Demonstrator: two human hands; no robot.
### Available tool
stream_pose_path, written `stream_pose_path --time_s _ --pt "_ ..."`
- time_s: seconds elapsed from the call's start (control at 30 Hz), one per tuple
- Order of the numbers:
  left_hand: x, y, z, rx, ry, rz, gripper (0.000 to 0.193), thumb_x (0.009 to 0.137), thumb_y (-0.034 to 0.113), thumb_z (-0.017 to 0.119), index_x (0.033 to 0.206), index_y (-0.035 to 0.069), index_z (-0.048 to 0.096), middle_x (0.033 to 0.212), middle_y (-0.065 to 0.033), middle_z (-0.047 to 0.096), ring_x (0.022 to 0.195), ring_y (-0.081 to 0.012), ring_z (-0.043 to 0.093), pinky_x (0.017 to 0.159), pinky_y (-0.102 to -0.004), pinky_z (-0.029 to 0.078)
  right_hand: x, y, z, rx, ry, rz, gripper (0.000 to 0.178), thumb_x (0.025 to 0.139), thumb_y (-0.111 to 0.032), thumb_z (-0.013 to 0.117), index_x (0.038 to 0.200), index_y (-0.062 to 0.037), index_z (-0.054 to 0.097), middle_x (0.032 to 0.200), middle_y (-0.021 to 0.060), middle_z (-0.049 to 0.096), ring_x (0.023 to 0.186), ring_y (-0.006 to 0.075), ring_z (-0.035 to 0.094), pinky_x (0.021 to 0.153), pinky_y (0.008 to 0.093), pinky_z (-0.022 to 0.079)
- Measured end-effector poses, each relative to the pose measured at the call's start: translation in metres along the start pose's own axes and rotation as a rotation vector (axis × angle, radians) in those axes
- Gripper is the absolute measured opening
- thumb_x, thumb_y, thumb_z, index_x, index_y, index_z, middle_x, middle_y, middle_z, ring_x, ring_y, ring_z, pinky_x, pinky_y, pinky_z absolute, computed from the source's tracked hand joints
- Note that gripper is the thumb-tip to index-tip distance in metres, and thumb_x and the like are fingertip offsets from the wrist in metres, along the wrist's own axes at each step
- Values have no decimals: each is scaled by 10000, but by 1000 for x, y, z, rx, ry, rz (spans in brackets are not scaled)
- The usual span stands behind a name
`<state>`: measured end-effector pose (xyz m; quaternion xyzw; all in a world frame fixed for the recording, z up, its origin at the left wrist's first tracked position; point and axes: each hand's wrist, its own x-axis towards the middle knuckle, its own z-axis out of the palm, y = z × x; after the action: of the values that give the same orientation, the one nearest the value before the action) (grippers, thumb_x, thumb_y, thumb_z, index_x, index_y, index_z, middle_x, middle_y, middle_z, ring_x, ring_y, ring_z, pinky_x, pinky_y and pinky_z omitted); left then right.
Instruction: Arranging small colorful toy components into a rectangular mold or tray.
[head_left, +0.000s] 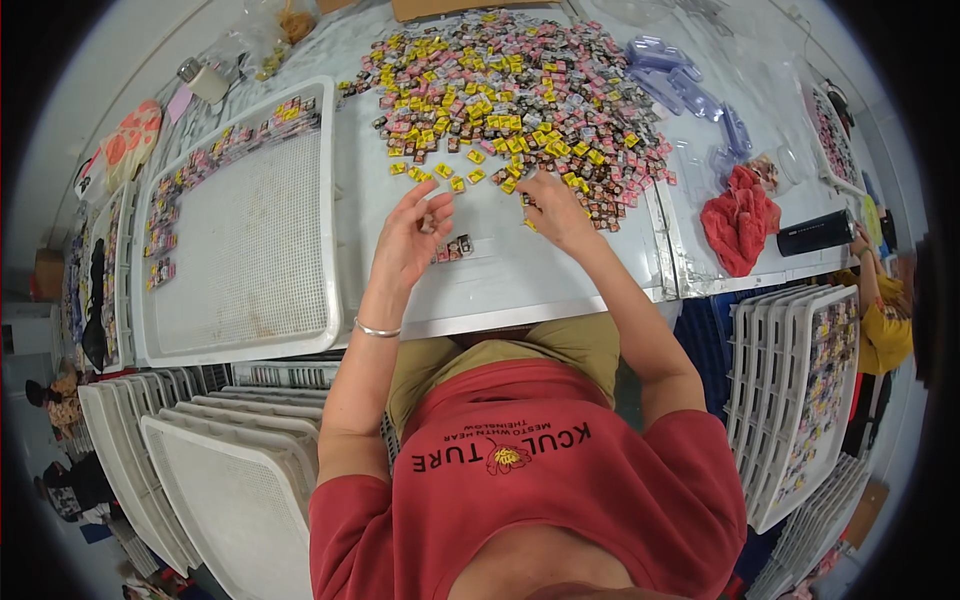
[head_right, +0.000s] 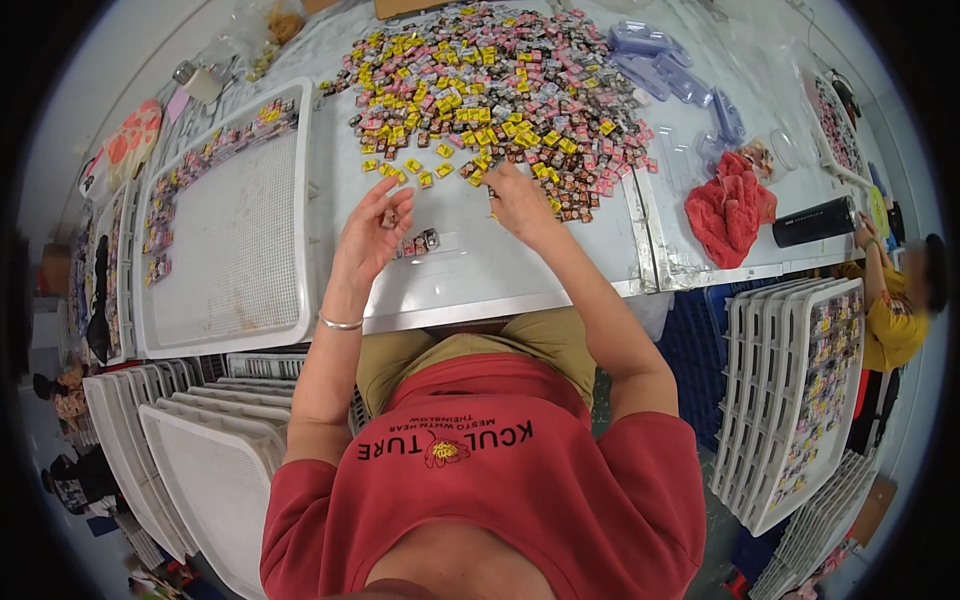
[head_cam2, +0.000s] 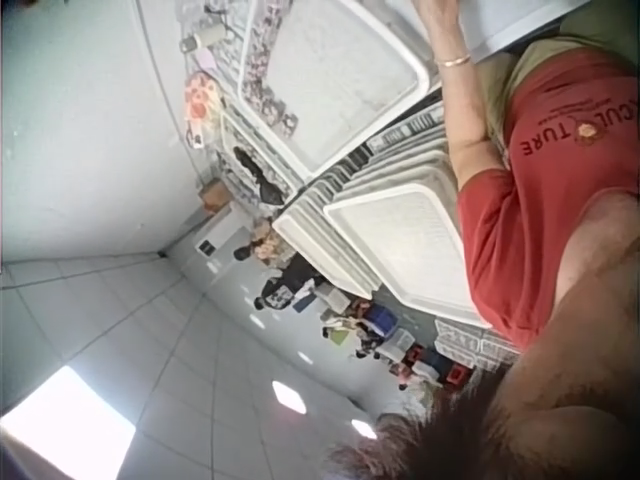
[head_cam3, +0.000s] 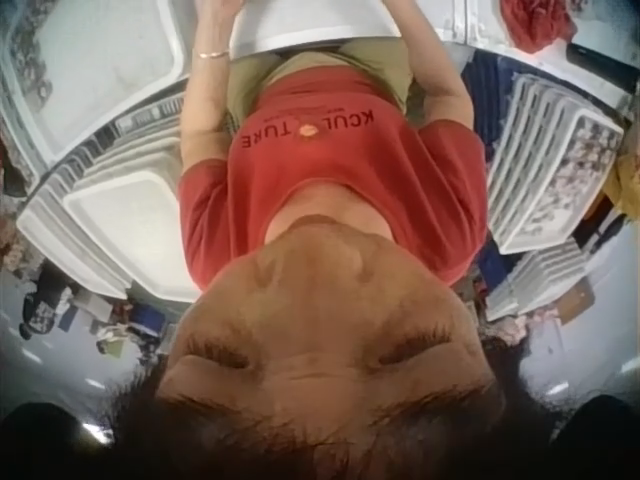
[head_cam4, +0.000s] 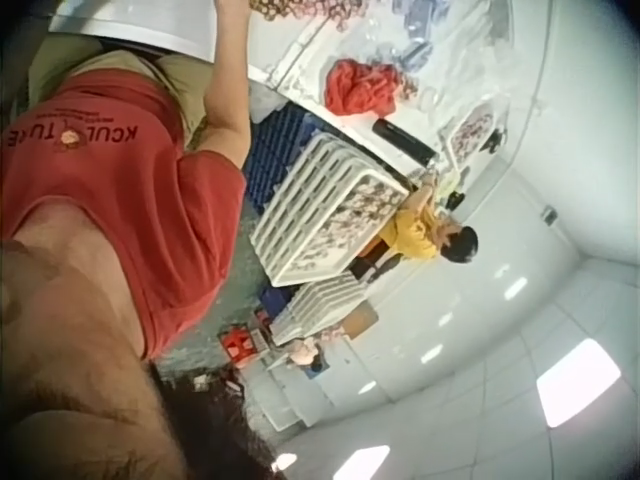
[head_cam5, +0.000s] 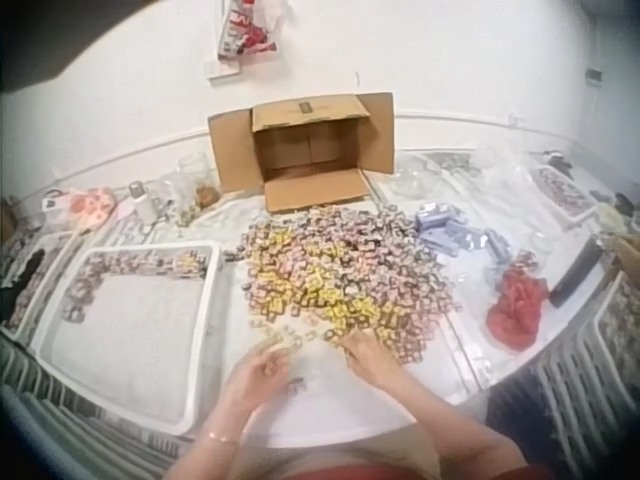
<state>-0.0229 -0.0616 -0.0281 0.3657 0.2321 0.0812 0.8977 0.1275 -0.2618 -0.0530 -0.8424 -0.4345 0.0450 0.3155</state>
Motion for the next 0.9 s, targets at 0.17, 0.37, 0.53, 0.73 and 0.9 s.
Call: stream_pose_path --time_s 0.17,0.37,0.53,0.73,0.9 --pt "-6 -7 -5 80 22 10 390 803 -63 446 1182 11 505 1108 -124 548 897 -151 557 742 -286 479 3 1 -1 -116 5 24 296 756 -68 636 1048 -65 592 978 127 539 896 328 573 771 431 484" --pt "-8 -4 -9 61 76 85 402 768 -69 448 1158 6 510 1033 -82 548 798 -129 514 698 -274 434 54 -21 22 -224 114 -193 186 748 -70 610 932 -57 636 853 96 569 881 295 564 743 392 478" --pt "-19 19 -23 68 -8 177 355 789 -7 429 1131 -15 526 909 -45 539 692 -115 476 627 -258 417 76 -18 50 -367 103 -467 165 760 -33 548 890 -55 647 852 103 583 855 280 573 728 382 490" --pt "-27 -9 -37 1179 -32 506 311 783 104 626 1084 32 601 711 -15 525 566 -123 465 553 -265 424 58 -31 14 325 -99 -14 86 784 -62 609 859 -42 644 758 33 560 696 144 557 627 275 470" --pt "-28 -28 -5 1675 -156 529 475 690 218 752 1120 87 594 770 -78 590 662 -229 578 610 -345 474 11 -27 20 827 -296 209 163 813 -87 626 963 -25 606 786 -12 557 643 60 510 575 209 432"
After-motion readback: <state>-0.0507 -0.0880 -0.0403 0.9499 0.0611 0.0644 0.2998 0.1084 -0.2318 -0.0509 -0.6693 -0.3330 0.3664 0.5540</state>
